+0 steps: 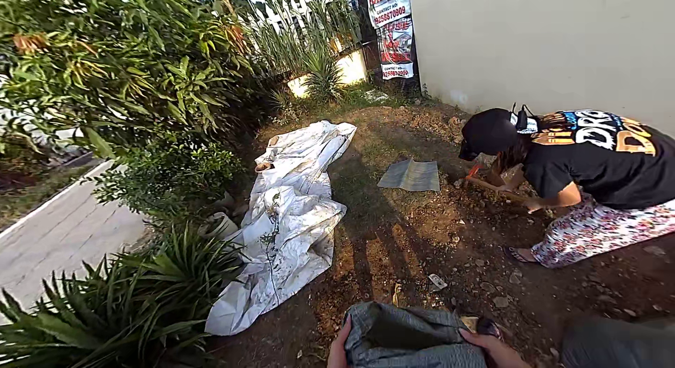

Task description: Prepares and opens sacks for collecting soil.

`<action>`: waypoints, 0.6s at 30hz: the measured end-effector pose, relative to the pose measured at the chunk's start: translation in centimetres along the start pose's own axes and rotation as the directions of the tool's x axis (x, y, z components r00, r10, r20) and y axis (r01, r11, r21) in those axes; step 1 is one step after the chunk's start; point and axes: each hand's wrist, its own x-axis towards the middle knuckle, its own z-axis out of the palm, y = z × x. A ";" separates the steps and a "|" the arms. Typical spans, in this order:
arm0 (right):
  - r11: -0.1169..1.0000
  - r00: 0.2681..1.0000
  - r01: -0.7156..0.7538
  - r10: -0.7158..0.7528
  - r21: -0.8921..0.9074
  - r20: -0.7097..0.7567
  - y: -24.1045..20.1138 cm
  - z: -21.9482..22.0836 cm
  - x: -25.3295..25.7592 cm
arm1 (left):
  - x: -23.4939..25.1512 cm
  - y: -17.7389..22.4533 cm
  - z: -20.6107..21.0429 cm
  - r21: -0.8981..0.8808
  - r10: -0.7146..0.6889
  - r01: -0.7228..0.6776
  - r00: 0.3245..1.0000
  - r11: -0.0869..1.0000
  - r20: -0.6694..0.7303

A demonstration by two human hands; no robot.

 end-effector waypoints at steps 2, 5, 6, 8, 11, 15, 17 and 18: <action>0.945 0.985 0.168 -0.173 0.281 -0.007 0.3 1.4 -0.1 | -0.6 -1.0 -0.1 -0.058 -0.075 0.077 0.996 0.995 0.048; 0.808 0.923 0.384 -0.340 0.447 -0.179 -1.8 2.8 0.2 | -1.1 -2.0 -2.1 -0.096 -0.143 0.172 0.957 0.980 0.253; 0.790 0.905 0.425 -0.364 0.443 -0.220 -2.6 2.5 0.4 | -1.3 -1.7 -2.9 -0.071 -0.167 0.197 0.937 0.978 0.308; 0.834 0.910 0.408 -0.339 0.372 -0.238 -3.3 1.5 0.4 | -1.9 -0.9 -4.1 -0.005 -0.196 0.212 0.912 0.977 0.362; 0.909 0.961 0.264 -0.217 0.323 -0.174 -2.4 0.9 -0.1 | -1.8 -0.7 -5.8 -0.019 -0.071 0.087 0.907 0.996 0.414; 0.912 0.991 0.137 -0.125 0.386 -0.057 -1.6 2.1 -0.4 | 0.1 -1.4 -6.9 -0.100 0.023 0.015 0.932 0.995 0.361; 0.943 1.000 0.001 -0.010 0.332 0.026 -2.0 2.6 -1.3 | 0.7 -1.9 -5.8 -0.124 0.052 -0.026 0.976 0.992 0.213; 0.970 0.996 -0.068 0.054 0.235 0.067 -2.4 2.6 -1.8 | 0.8 -1.8 -4.8 -0.148 0.088 -0.068 0.987 0.987 0.132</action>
